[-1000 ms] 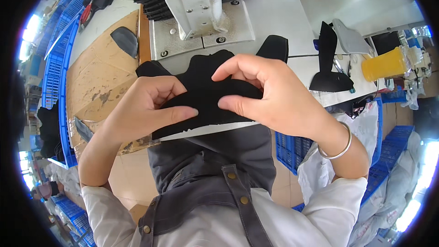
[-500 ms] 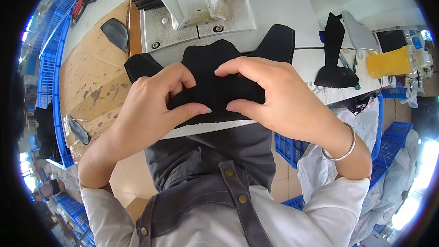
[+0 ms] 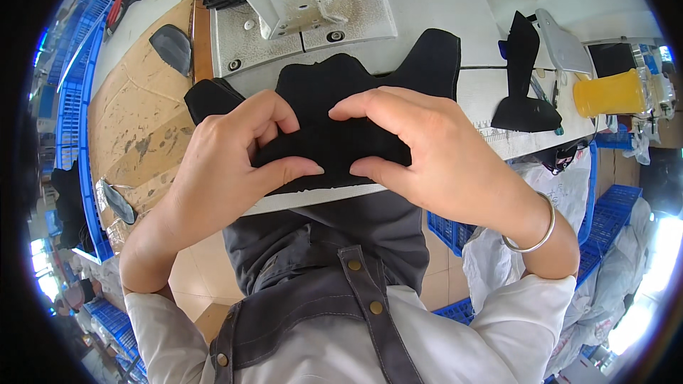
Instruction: Organizes and stacks black leather shoe components at a manufacturing station.
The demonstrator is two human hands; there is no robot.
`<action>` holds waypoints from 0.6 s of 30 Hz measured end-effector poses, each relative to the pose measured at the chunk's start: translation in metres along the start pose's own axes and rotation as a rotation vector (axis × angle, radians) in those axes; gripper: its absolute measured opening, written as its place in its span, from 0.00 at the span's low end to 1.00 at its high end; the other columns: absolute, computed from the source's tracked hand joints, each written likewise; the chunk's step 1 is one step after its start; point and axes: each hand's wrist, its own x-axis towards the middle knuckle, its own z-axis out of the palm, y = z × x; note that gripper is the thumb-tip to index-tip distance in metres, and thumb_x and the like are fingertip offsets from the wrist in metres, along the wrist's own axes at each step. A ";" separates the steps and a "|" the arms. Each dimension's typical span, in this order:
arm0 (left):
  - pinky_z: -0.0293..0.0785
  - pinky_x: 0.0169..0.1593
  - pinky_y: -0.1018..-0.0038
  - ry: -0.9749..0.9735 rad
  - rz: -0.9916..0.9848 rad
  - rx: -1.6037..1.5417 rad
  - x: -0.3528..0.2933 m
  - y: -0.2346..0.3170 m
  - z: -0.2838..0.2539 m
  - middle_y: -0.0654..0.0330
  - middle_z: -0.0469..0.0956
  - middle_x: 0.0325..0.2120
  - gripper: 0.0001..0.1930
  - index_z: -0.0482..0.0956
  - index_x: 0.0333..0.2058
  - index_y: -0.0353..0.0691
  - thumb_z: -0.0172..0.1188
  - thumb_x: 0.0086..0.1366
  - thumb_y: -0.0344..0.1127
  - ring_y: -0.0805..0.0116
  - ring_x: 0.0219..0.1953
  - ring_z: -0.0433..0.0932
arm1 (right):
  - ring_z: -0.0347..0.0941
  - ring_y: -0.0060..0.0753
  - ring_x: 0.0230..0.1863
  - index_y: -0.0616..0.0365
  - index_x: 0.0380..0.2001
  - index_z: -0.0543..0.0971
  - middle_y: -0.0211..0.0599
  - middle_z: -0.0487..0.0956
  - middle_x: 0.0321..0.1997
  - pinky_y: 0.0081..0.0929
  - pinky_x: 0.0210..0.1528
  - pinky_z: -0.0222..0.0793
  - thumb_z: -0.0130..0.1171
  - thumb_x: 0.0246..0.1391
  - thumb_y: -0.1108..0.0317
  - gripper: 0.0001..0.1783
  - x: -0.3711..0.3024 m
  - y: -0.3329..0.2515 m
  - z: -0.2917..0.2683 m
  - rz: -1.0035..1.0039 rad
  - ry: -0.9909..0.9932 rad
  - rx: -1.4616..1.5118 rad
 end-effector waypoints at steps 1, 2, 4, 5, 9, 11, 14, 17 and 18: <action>0.57 0.21 0.73 -0.002 0.000 -0.002 0.001 -0.001 0.001 0.61 0.61 0.14 0.20 0.72 0.33 0.36 0.73 0.48 0.37 0.70 0.16 0.59 | 0.76 0.46 0.46 0.59 0.45 0.75 0.41 0.79 0.45 0.33 0.47 0.72 0.68 0.41 0.74 0.24 0.001 0.001 0.000 -0.005 -0.006 -0.018; 0.57 0.21 0.73 0.004 -0.001 0.006 -0.001 0.000 0.000 0.61 0.62 0.14 0.20 0.72 0.33 0.36 0.73 0.48 0.37 0.69 0.16 0.59 | 0.76 0.47 0.46 0.59 0.46 0.75 0.41 0.79 0.45 0.33 0.47 0.72 0.68 0.41 0.74 0.25 0.001 -0.001 0.001 -0.019 -0.014 -0.035; 0.58 0.21 0.72 0.016 -0.009 0.019 -0.003 0.001 -0.001 0.61 0.62 0.14 0.20 0.72 0.33 0.36 0.73 0.48 0.37 0.68 0.16 0.60 | 0.76 0.48 0.45 0.59 0.46 0.74 0.42 0.79 0.44 0.33 0.46 0.72 0.68 0.40 0.73 0.26 0.004 -0.003 0.002 -0.039 -0.008 -0.040; 0.59 0.22 0.71 0.028 -0.002 0.039 -0.004 0.002 0.000 0.60 0.63 0.13 0.19 0.71 0.32 0.37 0.73 0.49 0.38 0.65 0.16 0.62 | 0.76 0.49 0.43 0.59 0.47 0.73 0.44 0.79 0.43 0.34 0.45 0.72 0.69 0.39 0.73 0.27 0.006 -0.004 0.004 -0.053 0.000 -0.041; 0.63 0.23 0.67 -0.084 -0.041 0.188 0.000 0.006 -0.015 0.57 0.67 0.13 0.18 0.70 0.26 0.37 0.70 0.51 0.41 0.57 0.17 0.69 | 0.72 0.47 0.38 0.54 0.51 0.72 0.40 0.78 0.44 0.34 0.44 0.69 0.72 0.31 0.72 0.37 0.017 -0.015 0.001 0.177 -0.124 -0.036; 0.63 0.24 0.66 -0.119 0.023 0.187 -0.001 -0.002 -0.025 0.56 0.68 0.12 0.18 0.69 0.23 0.36 0.69 0.52 0.41 0.56 0.18 0.70 | 0.72 0.47 0.39 0.53 0.51 0.72 0.40 0.77 0.45 0.34 0.45 0.68 0.72 0.31 0.72 0.38 0.019 -0.022 0.000 0.220 -0.144 -0.064; 0.65 0.24 0.66 -0.199 0.021 0.155 -0.002 -0.007 -0.033 0.55 0.71 0.13 0.18 0.70 0.20 0.34 0.68 0.54 0.40 0.54 0.19 0.73 | 0.73 0.55 0.33 0.55 0.51 0.69 0.51 0.77 0.34 0.36 0.34 0.68 0.70 0.37 0.69 0.34 0.018 -0.024 0.001 0.160 -0.145 -0.143; 0.66 0.25 0.67 -0.181 0.065 0.115 -0.003 -0.010 -0.031 0.55 0.74 0.15 0.16 0.73 0.20 0.33 0.66 0.56 0.39 0.54 0.21 0.75 | 0.73 0.57 0.39 0.55 0.51 0.69 0.50 0.77 0.38 0.37 0.43 0.69 0.70 0.35 0.70 0.36 0.018 -0.025 0.003 0.151 -0.098 -0.170; 0.66 0.25 0.67 -0.177 0.057 0.117 -0.003 -0.010 -0.032 0.55 0.74 0.15 0.16 0.73 0.20 0.33 0.66 0.56 0.39 0.54 0.21 0.75 | 0.73 0.57 0.39 0.55 0.51 0.69 0.50 0.77 0.38 0.37 0.43 0.69 0.70 0.35 0.70 0.36 0.018 -0.026 0.003 0.143 -0.103 -0.166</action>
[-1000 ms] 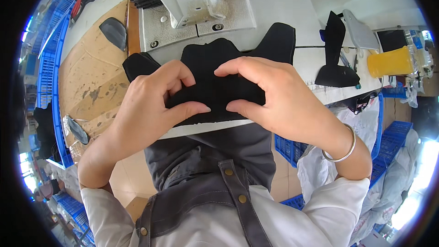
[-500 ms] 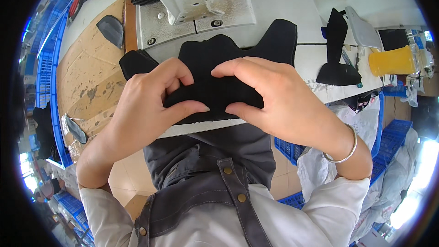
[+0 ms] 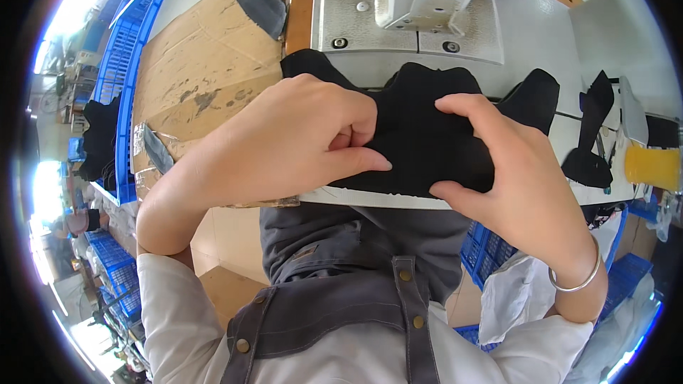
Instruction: Organizes and stacks black leather shoe components at a manufacturing station.
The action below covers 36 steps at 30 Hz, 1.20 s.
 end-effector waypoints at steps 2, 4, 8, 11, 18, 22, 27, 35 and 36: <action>0.66 0.25 0.66 -0.034 -0.028 -0.011 -0.001 -0.001 -0.001 0.54 0.74 0.15 0.16 0.73 0.20 0.33 0.66 0.56 0.40 0.54 0.21 0.74 | 0.73 0.58 0.41 0.55 0.52 0.69 0.50 0.77 0.40 0.37 0.45 0.69 0.70 0.34 0.71 0.36 0.001 -0.002 -0.001 0.025 -0.017 -0.012; 0.66 0.25 0.66 -0.038 -0.028 0.001 -0.002 -0.002 -0.002 0.55 0.74 0.15 0.16 0.73 0.20 0.33 0.66 0.56 0.40 0.54 0.21 0.74 | 0.73 0.58 0.42 0.55 0.52 0.69 0.50 0.77 0.41 0.37 0.46 0.69 0.70 0.34 0.71 0.36 0.002 -0.003 0.000 0.019 -0.020 -0.019; 0.66 0.25 0.66 -0.025 -0.030 -0.010 -0.005 -0.003 0.000 0.56 0.73 0.14 0.16 0.73 0.20 0.34 0.66 0.56 0.40 0.55 0.20 0.74 | 0.73 0.57 0.42 0.55 0.52 0.69 0.49 0.78 0.41 0.37 0.46 0.69 0.70 0.34 0.72 0.36 0.002 -0.003 0.000 0.017 -0.025 -0.027; 0.65 0.24 0.66 0.014 0.004 0.002 -0.007 -0.005 0.005 0.57 0.72 0.13 0.16 0.73 0.22 0.35 0.67 0.56 0.40 0.55 0.19 0.73 | 0.73 0.57 0.39 0.55 0.51 0.69 0.49 0.78 0.41 0.37 0.43 0.69 0.71 0.35 0.71 0.36 0.002 -0.001 0.002 -0.012 0.002 -0.012; 0.69 0.34 0.68 0.327 -0.023 0.432 -0.018 0.032 0.022 0.55 0.77 0.34 0.08 0.77 0.30 0.37 0.64 0.53 0.34 0.57 0.35 0.77 | 0.71 0.50 0.39 0.54 0.52 0.70 0.43 0.77 0.43 0.33 0.46 0.67 0.71 0.32 0.74 0.38 -0.002 0.003 -0.004 0.112 -0.054 0.008; 0.64 0.60 0.63 0.237 0.350 0.359 -0.024 0.029 0.053 0.50 0.69 0.57 0.30 0.69 0.56 0.33 0.60 0.52 0.30 0.55 0.59 0.69 | 0.74 0.43 0.32 0.55 0.50 0.72 0.41 0.78 0.36 0.28 0.37 0.69 0.68 0.40 0.72 0.30 -0.008 0.015 -0.006 -0.053 0.113 -0.129; 0.58 0.64 0.63 0.177 0.273 0.400 -0.025 0.025 0.072 0.55 0.66 0.61 0.35 0.71 0.56 0.38 0.66 0.46 0.38 0.58 0.63 0.64 | 0.68 0.29 0.18 0.62 0.41 0.74 0.35 0.71 0.18 0.24 0.24 0.64 0.63 0.47 0.73 0.16 -0.016 0.033 -0.023 0.218 -0.032 0.287; 0.58 0.63 0.61 0.193 0.297 0.486 -0.025 0.023 0.077 0.54 0.65 0.61 0.33 0.73 0.56 0.48 0.67 0.47 0.36 0.57 0.63 0.64 | 0.65 0.21 0.18 0.59 0.41 0.74 0.29 0.69 0.18 0.21 0.22 0.61 0.63 0.47 0.76 0.16 -0.024 0.045 -0.016 0.081 0.012 0.254; 0.58 0.63 0.61 0.188 0.300 0.496 -0.025 0.023 0.077 0.54 0.65 0.61 0.33 0.73 0.56 0.48 0.67 0.47 0.36 0.57 0.63 0.64 | 0.68 0.30 0.19 0.60 0.40 0.73 0.33 0.70 0.18 0.27 0.23 0.63 0.63 0.47 0.74 0.15 -0.025 0.045 -0.015 0.045 0.030 0.219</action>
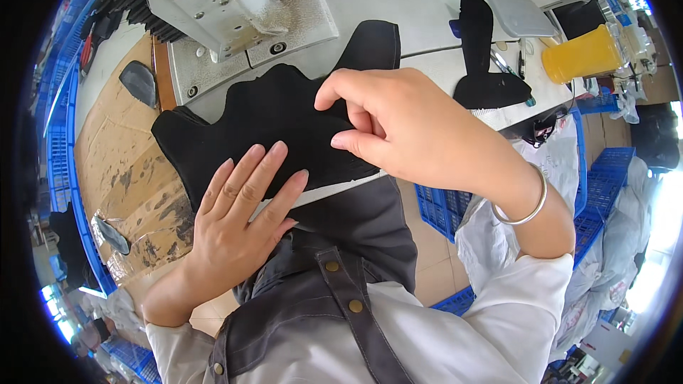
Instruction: Organizes and stacks black leather shoe components at a manufacturing station.
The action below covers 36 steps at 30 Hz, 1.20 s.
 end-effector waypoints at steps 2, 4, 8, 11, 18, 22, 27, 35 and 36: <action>0.58 0.63 0.61 -0.001 0.000 -0.007 0.001 0.001 0.000 0.54 0.65 0.61 0.33 0.73 0.56 0.48 0.67 0.46 0.36 0.57 0.63 0.64 | 0.68 0.31 0.19 0.60 0.40 0.73 0.33 0.68 0.17 0.28 0.23 0.63 0.63 0.47 0.74 0.15 -0.002 0.002 0.001 -0.032 0.022 -0.030; 0.58 0.63 0.61 -0.002 -0.001 -0.013 0.002 0.001 0.000 0.54 0.65 0.61 0.34 0.73 0.56 0.48 0.68 0.46 0.35 0.57 0.63 0.64 | 0.67 0.32 0.19 0.60 0.40 0.73 0.33 0.67 0.17 0.28 0.24 0.63 0.62 0.48 0.74 0.15 -0.004 0.002 0.001 -0.066 0.043 -0.062; 0.58 0.63 0.61 0.006 -0.009 0.015 0.000 0.000 0.000 0.53 0.65 0.61 0.33 0.72 0.56 0.44 0.67 0.47 0.36 0.56 0.63 0.64 | 0.68 0.36 0.27 0.58 0.41 0.74 0.35 0.69 0.27 0.30 0.29 0.65 0.65 0.45 0.72 0.18 -0.005 -0.006 0.006 -0.070 0.136 -0.279; 0.59 0.63 0.61 0.017 -0.103 0.057 -0.009 0.002 -0.009 0.52 0.65 0.61 0.34 0.71 0.56 0.40 0.66 0.47 0.37 0.56 0.62 0.65 | 0.68 0.38 0.34 0.58 0.42 0.75 0.36 0.69 0.34 0.32 0.33 0.66 0.67 0.42 0.70 0.21 -0.011 -0.010 0.010 -0.174 0.268 -0.517; 0.62 0.60 0.57 0.268 -0.447 -0.007 -0.089 -0.060 -0.055 0.49 0.74 0.50 0.20 0.76 0.45 0.32 0.64 0.55 0.35 0.51 0.55 0.71 | 0.63 0.52 0.62 0.62 0.56 0.70 0.50 0.65 0.63 0.43 0.60 0.63 0.66 0.40 0.63 0.37 -0.003 -0.029 0.026 -0.490 0.033 -0.690; 0.67 0.54 0.58 0.371 -0.961 0.386 -0.169 -0.103 -0.081 0.48 0.75 0.45 0.21 0.74 0.45 0.33 0.63 0.58 0.41 0.48 0.49 0.73 | 0.65 0.51 0.61 0.63 0.53 0.73 0.50 0.69 0.60 0.40 0.58 0.66 0.65 0.42 0.56 0.34 0.007 -0.025 0.025 -0.588 -0.071 -0.795; 0.68 0.52 0.59 0.252 -1.393 0.266 -0.236 -0.121 -0.073 0.42 0.73 0.43 0.34 0.71 0.51 0.31 0.64 0.55 0.54 0.46 0.48 0.73 | 0.71 0.46 0.56 0.63 0.45 0.77 0.42 0.75 0.54 0.35 0.56 0.69 0.69 0.36 0.55 0.32 0.025 -0.040 0.013 -0.603 -0.134 -0.654; 0.70 0.52 0.64 0.381 -1.506 0.057 -0.244 -0.154 -0.071 0.49 0.70 0.44 0.40 0.70 0.53 0.33 0.71 0.46 0.53 0.52 0.49 0.72 | 0.71 0.59 0.54 0.70 0.49 0.73 0.58 0.72 0.55 0.41 0.52 0.72 0.61 0.36 0.70 0.31 0.015 -0.026 0.024 -0.718 -0.048 -0.883; 0.70 0.51 0.65 0.361 -1.499 0.002 -0.246 -0.158 -0.074 0.49 0.71 0.44 0.37 0.70 0.52 0.33 0.71 0.47 0.50 0.53 0.48 0.73 | 0.71 0.59 0.54 0.70 0.49 0.73 0.58 0.72 0.55 0.41 0.52 0.72 0.61 0.36 0.70 0.31 0.016 -0.026 0.027 -0.720 -0.047 -0.884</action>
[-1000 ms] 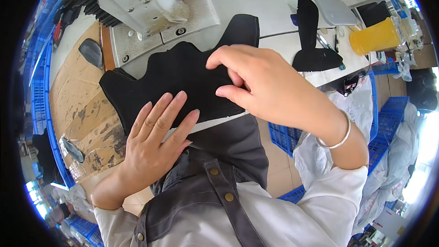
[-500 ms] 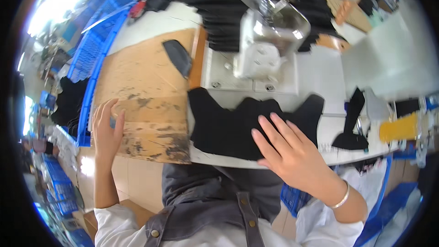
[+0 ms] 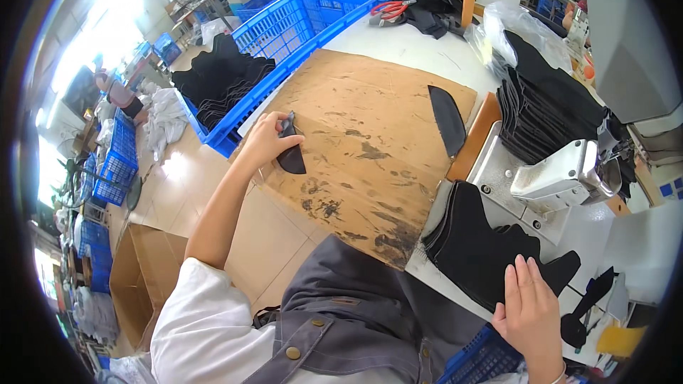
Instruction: Organizes and stacks black leather shoe components at a manufacturing station.
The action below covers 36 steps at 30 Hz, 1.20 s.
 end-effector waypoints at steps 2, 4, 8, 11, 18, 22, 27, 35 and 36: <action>0.71 0.51 0.66 -0.056 0.027 -0.030 0.007 -0.006 0.004 0.48 0.72 0.44 0.35 0.71 0.52 0.32 0.70 0.48 0.47 0.55 0.47 0.74 | 0.70 0.59 0.55 0.71 0.50 0.72 0.60 0.71 0.55 0.42 0.51 0.72 0.57 0.34 0.73 0.32 -0.003 -0.008 0.001 0.037 -0.018 -0.091; 0.72 0.48 0.69 0.015 0.082 -0.263 0.019 -0.026 0.013 0.51 0.76 0.43 0.27 0.72 0.51 0.32 0.64 0.52 0.36 0.61 0.43 0.76 | 0.72 0.56 0.54 0.71 0.50 0.72 0.58 0.73 0.54 0.41 0.50 0.73 0.56 0.33 0.73 0.33 0.003 -0.010 -0.007 0.101 -0.012 -0.102; 0.73 0.41 0.77 0.028 -0.063 -0.710 0.005 -0.010 0.000 0.60 0.77 0.41 0.23 0.72 0.53 0.32 0.54 0.57 0.28 0.74 0.39 0.76 | 0.77 0.48 0.48 0.72 0.50 0.72 0.54 0.76 0.50 0.36 0.50 0.74 0.54 0.41 0.78 0.26 0.010 0.003 -0.007 0.109 0.156 0.062; 0.77 0.43 0.75 -0.230 -0.009 -1.278 0.008 -0.043 -0.008 0.57 0.77 0.45 0.23 0.67 0.57 0.32 0.46 0.63 0.29 0.70 0.41 0.79 | 0.77 0.49 0.46 0.71 0.52 0.71 0.53 0.76 0.51 0.37 0.50 0.74 0.50 0.48 0.83 0.24 -0.004 0.004 -0.038 0.282 0.321 -0.178; 0.73 0.56 0.65 -0.395 -0.034 -1.743 -0.011 0.065 -0.005 0.46 0.70 0.55 0.26 0.60 0.61 0.27 0.44 0.64 0.29 0.58 0.51 0.76 | 0.77 0.48 0.43 0.61 0.55 0.71 0.49 0.79 0.48 0.35 0.44 0.72 0.44 0.57 0.80 0.22 -0.093 0.045 -0.096 1.083 0.449 -0.543; 0.70 0.58 0.64 -0.875 0.178 -1.712 -0.018 0.125 0.006 0.43 0.66 0.58 0.29 0.56 0.63 0.29 0.45 0.63 0.30 0.52 0.52 0.75 | 0.76 0.52 0.45 0.55 0.54 0.72 0.47 0.79 0.45 0.40 0.44 0.72 0.40 0.60 0.71 0.21 -0.009 0.118 -0.075 1.151 0.503 -0.651; 0.71 0.54 0.70 -1.293 0.383 -1.536 -0.052 0.208 0.029 0.49 0.73 0.49 0.30 0.58 0.62 0.31 0.51 0.62 0.32 0.58 0.48 0.76 | 0.75 0.53 0.43 0.61 0.40 0.76 0.47 0.80 0.39 0.41 0.47 0.68 0.53 0.52 0.67 0.13 0.062 0.215 -0.043 0.635 0.764 -0.323; 0.57 0.28 0.90 -1.495 0.315 -1.308 -0.078 0.237 0.041 0.75 0.66 0.24 0.27 0.62 0.62 0.40 0.53 0.64 0.31 0.90 0.26 0.61 | 0.72 0.33 0.54 0.41 0.41 0.78 0.26 0.79 0.50 0.41 0.49 0.66 0.48 0.58 0.54 0.13 0.063 0.239 -0.034 0.670 0.477 -0.453; 0.57 0.27 0.89 -1.428 0.294 -1.307 -0.082 0.240 0.042 0.75 0.66 0.24 0.24 0.66 0.60 0.42 0.53 0.64 0.30 0.89 0.25 0.61 | 0.72 0.33 0.54 0.41 0.41 0.78 0.26 0.79 0.50 0.41 0.49 0.66 0.48 0.58 0.54 0.13 0.068 0.240 -0.029 0.674 0.479 -0.454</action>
